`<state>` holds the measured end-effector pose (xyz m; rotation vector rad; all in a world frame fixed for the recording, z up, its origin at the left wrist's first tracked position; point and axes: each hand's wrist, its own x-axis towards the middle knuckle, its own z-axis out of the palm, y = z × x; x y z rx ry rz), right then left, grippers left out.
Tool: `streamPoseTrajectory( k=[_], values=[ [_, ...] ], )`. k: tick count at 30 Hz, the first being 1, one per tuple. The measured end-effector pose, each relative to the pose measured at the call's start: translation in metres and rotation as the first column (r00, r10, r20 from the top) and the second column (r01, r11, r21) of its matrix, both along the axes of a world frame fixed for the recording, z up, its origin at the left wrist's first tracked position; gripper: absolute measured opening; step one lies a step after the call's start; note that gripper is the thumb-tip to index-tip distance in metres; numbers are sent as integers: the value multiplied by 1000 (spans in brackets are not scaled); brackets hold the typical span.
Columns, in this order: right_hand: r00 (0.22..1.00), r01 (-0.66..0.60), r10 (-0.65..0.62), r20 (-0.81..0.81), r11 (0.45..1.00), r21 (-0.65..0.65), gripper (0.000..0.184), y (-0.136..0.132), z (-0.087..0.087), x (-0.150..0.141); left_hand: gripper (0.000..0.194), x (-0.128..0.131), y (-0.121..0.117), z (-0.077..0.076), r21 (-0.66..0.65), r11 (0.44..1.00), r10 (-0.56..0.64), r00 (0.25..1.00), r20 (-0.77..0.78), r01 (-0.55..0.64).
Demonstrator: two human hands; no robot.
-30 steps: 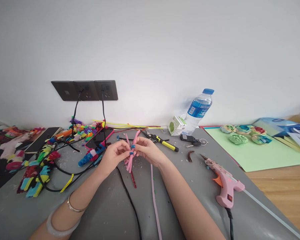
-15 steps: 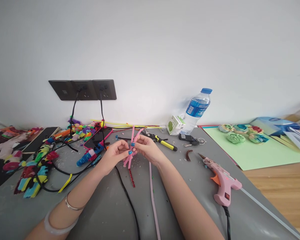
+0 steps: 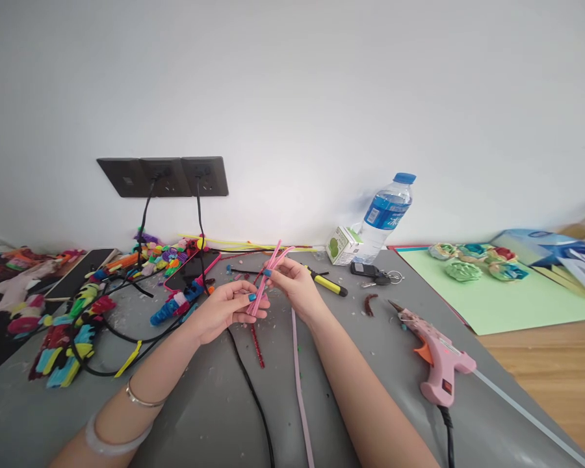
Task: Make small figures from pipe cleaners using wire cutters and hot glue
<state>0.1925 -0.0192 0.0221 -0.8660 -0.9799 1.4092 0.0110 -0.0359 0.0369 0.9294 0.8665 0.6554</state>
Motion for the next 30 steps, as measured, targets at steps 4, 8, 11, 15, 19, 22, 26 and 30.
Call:
streamPoseTrajectory(
  k=[4,8,11,15,19,22,26,30],
  values=[
    [998,41,-43,39,997,72,30,1,-3,1,26,1,-1,1,-39,999,0,1000,10,0],
    [994,21,-34,107,993,119,30,2,-6,4,21,4,-1,-1,-40,998,52,999,13,-52],
    [988,20,-40,148,990,139,30,3,-6,5,18,6,-2,0,-20,996,91,996,8,-91],
    [987,11,-34,158,989,147,29,2,-4,4,16,8,-4,2,15,989,149,989,-22,-148],
    [985,-4,-25,170,986,167,26,1,-2,3,16,8,-5,3,41,989,146,989,-27,-144],
    [983,2,-33,178,985,173,26,1,-1,2,21,8,-4,2,31,992,122,992,-20,-121],
    [982,-4,-31,187,983,182,28,-1,1,1,25,5,-2,-2,-12,999,38,999,-14,-38],
    [976,-31,-6,216,986,166,31,-4,4,0,30,1,-1,-6,-25,998,-54,999,1,54]
  ],
)
